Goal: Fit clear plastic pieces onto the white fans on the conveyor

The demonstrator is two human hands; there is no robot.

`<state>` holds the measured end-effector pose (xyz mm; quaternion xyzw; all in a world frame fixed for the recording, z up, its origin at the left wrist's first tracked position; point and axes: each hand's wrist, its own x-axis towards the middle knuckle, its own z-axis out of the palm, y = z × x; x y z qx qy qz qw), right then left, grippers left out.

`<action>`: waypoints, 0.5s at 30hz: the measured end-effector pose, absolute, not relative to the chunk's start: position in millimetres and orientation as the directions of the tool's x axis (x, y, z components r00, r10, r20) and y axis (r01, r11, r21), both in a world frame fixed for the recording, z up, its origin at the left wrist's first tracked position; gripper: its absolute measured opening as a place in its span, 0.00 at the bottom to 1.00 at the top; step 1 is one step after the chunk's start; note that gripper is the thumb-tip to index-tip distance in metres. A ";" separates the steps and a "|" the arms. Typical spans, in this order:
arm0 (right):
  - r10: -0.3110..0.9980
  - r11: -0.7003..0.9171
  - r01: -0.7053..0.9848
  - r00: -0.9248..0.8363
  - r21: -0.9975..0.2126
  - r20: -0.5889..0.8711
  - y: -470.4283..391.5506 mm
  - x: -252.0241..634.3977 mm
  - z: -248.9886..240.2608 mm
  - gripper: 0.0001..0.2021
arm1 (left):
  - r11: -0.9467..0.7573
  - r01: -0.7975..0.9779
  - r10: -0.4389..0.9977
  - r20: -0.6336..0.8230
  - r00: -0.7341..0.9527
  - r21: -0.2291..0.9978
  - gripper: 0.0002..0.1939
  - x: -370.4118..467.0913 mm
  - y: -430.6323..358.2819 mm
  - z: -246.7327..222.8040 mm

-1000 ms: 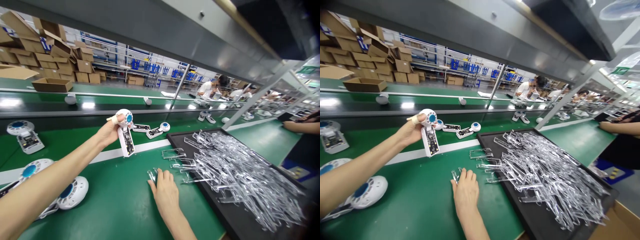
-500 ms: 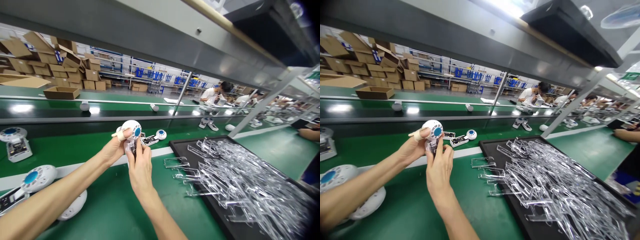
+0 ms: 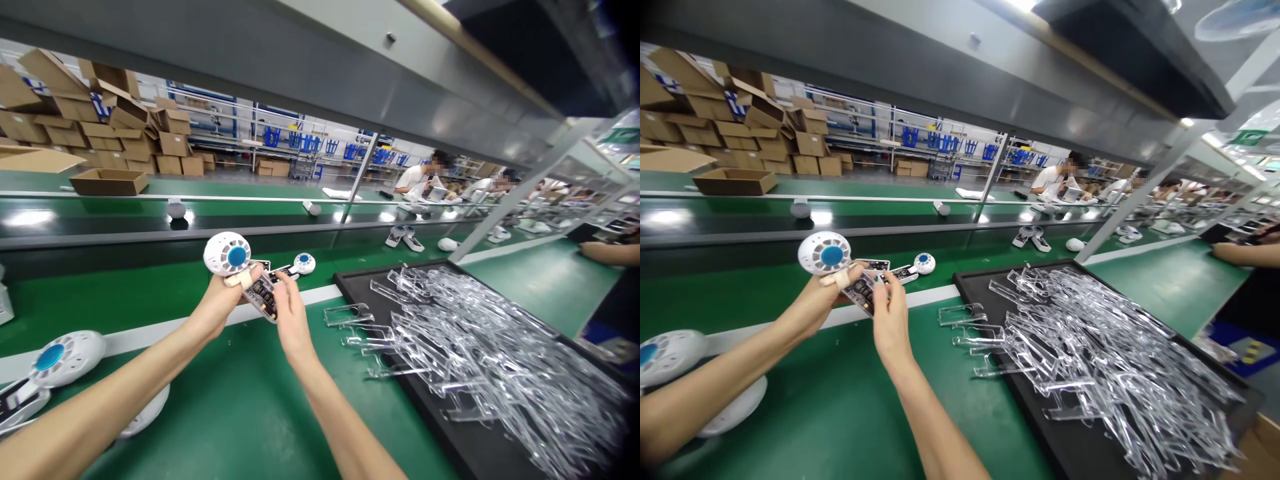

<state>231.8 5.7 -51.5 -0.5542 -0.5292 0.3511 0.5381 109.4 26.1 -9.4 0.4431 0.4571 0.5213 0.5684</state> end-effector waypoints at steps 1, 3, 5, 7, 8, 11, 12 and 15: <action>0.951 0.089 0.142 0.282 -0.986 0.126 11.9 229.1 -54.2 0.21 | -0.003 -0.176 1.000 0.004 0.008 0.984 0.29 112.6 22.8 -9.4; 0.930 0.017 0.094 0.363 -0.995 0.050 24.5 224.0 -59.4 0.25 | -0.133 -0.126 0.991 0.130 -0.034 0.983 0.28 117.7 17.2 -10.0; 0.925 0.001 0.144 0.375 -0.990 0.055 34.1 219.2 -64.2 0.26 | -0.203 -0.091 0.979 0.198 -0.054 0.975 0.26 120.7 13.4 -12.4; 0.921 -0.008 0.223 0.381 -0.975 0.080 38.8 214.4 -67.8 0.27 | -0.207 -0.092 0.977 0.200 -0.075 0.974 0.25 122.1 12.0 -15.5; 0.924 -0.017 0.276 0.372 -0.961 0.091 39.3 212.5 -68.5 0.27 | -0.195 -0.100 0.978 0.186 -0.092 0.976 0.25 121.9 12.5 -16.8; 0.957 -0.027 0.491 0.264 -0.871 0.119 34.9 217.1 -62.2 0.28 | -0.048 -0.138 0.997 0.039 -0.068 0.989 0.28 111.8 22.5 -17.8; 0.970 -0.022 0.575 0.212 -0.818 0.123 32.0 224.9 -57.0 0.26 | 0.033 -0.143 0.999 -0.038 -0.031 0.989 0.30 102.6 29.4 -17.5; 0.984 -0.053 0.813 0.140 -0.580 0.107 22.0 271.0 -37.9 0.15 | 0.205 -0.019 0.979 -0.205 -0.015 0.979 0.31 51.1 59.9 -17.0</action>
